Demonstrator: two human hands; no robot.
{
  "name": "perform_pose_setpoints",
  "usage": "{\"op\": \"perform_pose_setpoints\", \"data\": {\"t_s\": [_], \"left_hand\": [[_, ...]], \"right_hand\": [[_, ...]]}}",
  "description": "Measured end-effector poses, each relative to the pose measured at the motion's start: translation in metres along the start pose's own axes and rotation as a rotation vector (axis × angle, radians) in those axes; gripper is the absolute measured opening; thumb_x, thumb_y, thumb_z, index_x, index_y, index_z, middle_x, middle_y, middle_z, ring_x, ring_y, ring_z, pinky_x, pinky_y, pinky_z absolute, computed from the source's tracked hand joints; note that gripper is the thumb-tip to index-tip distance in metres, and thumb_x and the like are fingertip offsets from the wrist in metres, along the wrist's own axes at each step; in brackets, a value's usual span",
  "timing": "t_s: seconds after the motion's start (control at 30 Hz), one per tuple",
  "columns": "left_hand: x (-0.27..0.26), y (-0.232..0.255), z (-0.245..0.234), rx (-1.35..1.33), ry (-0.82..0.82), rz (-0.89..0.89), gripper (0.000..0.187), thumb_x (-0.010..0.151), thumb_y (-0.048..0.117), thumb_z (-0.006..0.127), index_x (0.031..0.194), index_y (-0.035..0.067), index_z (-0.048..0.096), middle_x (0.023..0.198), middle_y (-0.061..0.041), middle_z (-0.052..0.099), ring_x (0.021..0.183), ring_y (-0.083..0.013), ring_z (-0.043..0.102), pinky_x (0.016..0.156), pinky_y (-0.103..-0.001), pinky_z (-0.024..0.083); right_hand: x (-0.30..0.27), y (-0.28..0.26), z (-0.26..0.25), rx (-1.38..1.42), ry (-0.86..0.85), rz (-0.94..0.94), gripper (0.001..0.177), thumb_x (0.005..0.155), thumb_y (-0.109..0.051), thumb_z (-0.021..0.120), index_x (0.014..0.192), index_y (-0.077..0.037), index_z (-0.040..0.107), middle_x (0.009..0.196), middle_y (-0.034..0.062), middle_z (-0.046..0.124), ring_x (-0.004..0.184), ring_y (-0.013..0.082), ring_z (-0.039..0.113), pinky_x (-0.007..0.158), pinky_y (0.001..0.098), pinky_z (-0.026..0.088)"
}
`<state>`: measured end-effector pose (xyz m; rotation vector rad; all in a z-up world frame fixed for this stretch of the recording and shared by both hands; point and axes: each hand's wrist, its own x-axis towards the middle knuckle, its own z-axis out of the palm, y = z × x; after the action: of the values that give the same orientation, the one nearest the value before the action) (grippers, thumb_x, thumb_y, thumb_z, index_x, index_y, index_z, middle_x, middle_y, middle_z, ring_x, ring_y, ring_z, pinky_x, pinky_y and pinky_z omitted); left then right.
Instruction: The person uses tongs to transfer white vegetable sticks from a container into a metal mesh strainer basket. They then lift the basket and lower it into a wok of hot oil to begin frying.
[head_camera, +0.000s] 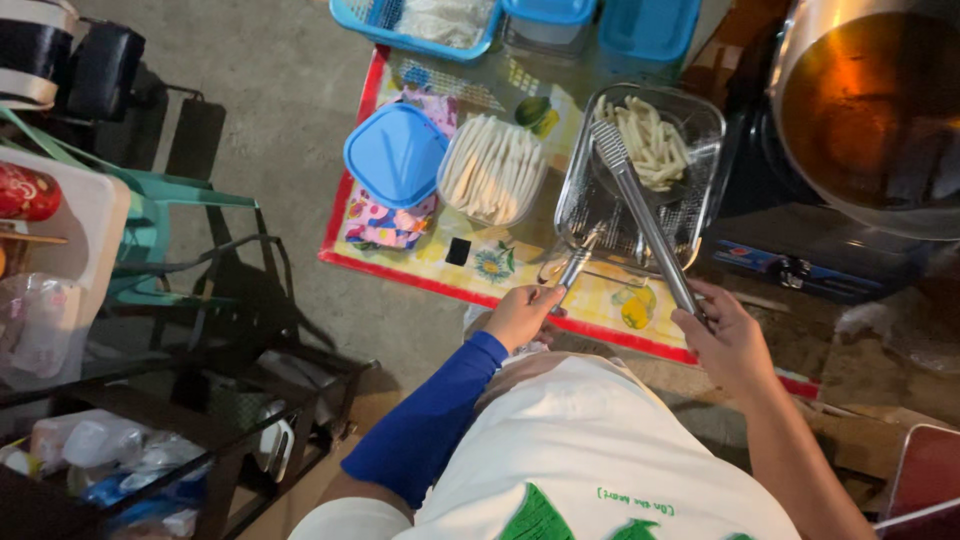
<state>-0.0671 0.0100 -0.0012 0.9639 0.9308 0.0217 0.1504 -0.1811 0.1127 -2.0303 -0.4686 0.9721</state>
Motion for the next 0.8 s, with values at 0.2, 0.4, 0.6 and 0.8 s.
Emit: {"op": "perform_pose_setpoints", "data": {"t_s": [0.2,0.4,0.6,0.8], "left_hand": [[-0.008,0.003,-0.034,0.137,-0.037,0.015,0.042,0.098,0.038,0.065,0.113,0.000,0.072,0.093,-0.005,0.075,0.068,-0.0118,0.070,0.057,-0.030,0.058],[-0.012,0.018,-0.076,0.404,0.014,0.135,0.044,0.095,0.037,0.070,0.118,-0.001,0.067,0.092,-0.014,0.076,0.071,-0.0177,0.070,0.066,-0.032,0.056],[-0.011,0.043,-0.120,0.607,-0.006,0.378,0.040,0.093,0.033,0.070,0.115,-0.001,0.071,0.102,-0.014,0.077,0.089,-0.0234,0.074,0.079,-0.035,0.057],[0.003,0.062,-0.146,0.684,0.031,0.385,0.046,0.090,0.036,0.071,0.116,-0.001,0.069,0.105,-0.017,0.076,0.090,-0.0275,0.076,0.078,-0.037,0.058]], "right_hand": [[0.004,-0.037,0.031,-0.127,-0.092,0.049,0.051,0.093,-0.020,0.071,0.140,-0.004,0.060,0.071,0.0023,0.058,0.057,0.0079,0.048,0.047,0.0277,0.039],[0.006,-0.057,0.070,-0.134,-0.150,0.119,0.050,0.096,-0.025,0.062,0.144,-0.008,0.056,0.084,0.0036,0.069,0.055,0.0097,0.050,0.046,0.0286,0.042],[0.010,-0.073,0.091,-0.140,-0.126,0.202,0.044,0.100,-0.023,0.058,0.139,-0.004,0.059,0.096,0.0069,0.074,0.058,0.0118,0.055,0.047,0.0304,0.047],[0.004,-0.081,0.110,-0.117,-0.046,0.285,0.041,0.101,-0.023,0.059,0.138,-0.005,0.061,0.093,0.0081,0.074,0.058,0.0132,0.054,0.049,0.0311,0.047]]}}
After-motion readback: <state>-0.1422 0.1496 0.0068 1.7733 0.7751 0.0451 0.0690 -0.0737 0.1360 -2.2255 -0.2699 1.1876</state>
